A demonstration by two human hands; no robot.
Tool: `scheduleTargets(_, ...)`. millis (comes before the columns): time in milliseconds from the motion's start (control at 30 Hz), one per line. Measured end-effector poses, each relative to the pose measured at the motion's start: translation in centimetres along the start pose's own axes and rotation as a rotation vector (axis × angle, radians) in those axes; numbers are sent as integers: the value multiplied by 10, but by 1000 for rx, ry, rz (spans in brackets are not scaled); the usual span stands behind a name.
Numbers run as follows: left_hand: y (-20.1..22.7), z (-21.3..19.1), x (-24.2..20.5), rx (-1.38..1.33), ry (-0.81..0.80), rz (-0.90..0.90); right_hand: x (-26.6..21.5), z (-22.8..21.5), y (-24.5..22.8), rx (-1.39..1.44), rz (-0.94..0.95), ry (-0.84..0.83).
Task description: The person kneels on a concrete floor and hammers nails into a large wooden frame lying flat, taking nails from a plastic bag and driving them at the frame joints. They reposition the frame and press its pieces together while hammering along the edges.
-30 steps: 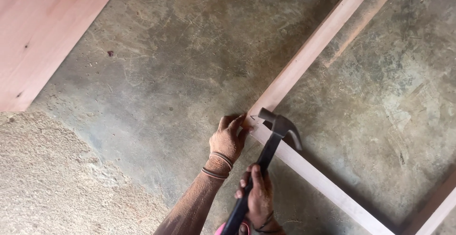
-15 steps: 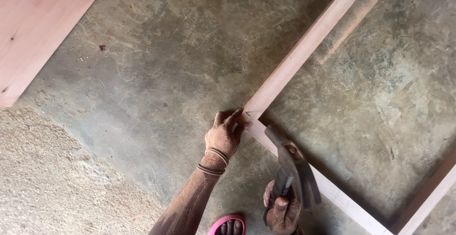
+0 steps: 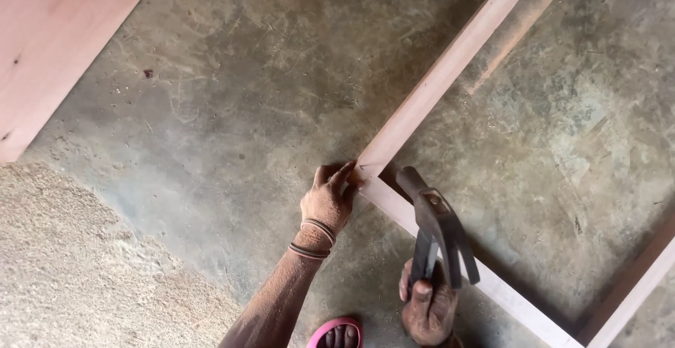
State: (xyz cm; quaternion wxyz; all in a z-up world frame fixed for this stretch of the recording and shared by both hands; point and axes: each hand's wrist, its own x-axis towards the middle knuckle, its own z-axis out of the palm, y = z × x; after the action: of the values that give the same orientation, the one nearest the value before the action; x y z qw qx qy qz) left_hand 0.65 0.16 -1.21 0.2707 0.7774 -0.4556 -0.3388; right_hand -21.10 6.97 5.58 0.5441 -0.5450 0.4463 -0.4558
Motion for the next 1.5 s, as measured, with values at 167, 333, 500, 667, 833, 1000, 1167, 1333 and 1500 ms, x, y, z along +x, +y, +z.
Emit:
scheduleTargets(167,3,-3,0,23,-16,-25,-15,-57,26,566,567,75)
scheduleTargets(333,7,-10,0,20,-38,-36,-15,-112,41,714,693,139)
scheduleTargets(500,8,-13,2,27,-85,-52,20,-54,0,-324,494,-13)
scheduleTargets(667,2,-6,0,21,-75,-40,56,-19,-32,-1228,532,-328)
scheduleTargets(833,3,-4,3,29,-57,-46,25,-33,-40,-533,-63,-150)
scheduleTargets(1000,7,-11,0,13,-62,-56,24,-43,-16,-364,52,-272)
scheduleTargets(1167,3,-7,3,4,-66,-43,53,-28,-8,-1199,361,-359)
scheduleTargets(1333,0,-3,-1,26,-56,-40,8,-72,22,-129,127,-137)
scheduleTargets(1500,6,-12,1,33,-75,-53,27,-40,-10,-609,5,-204)
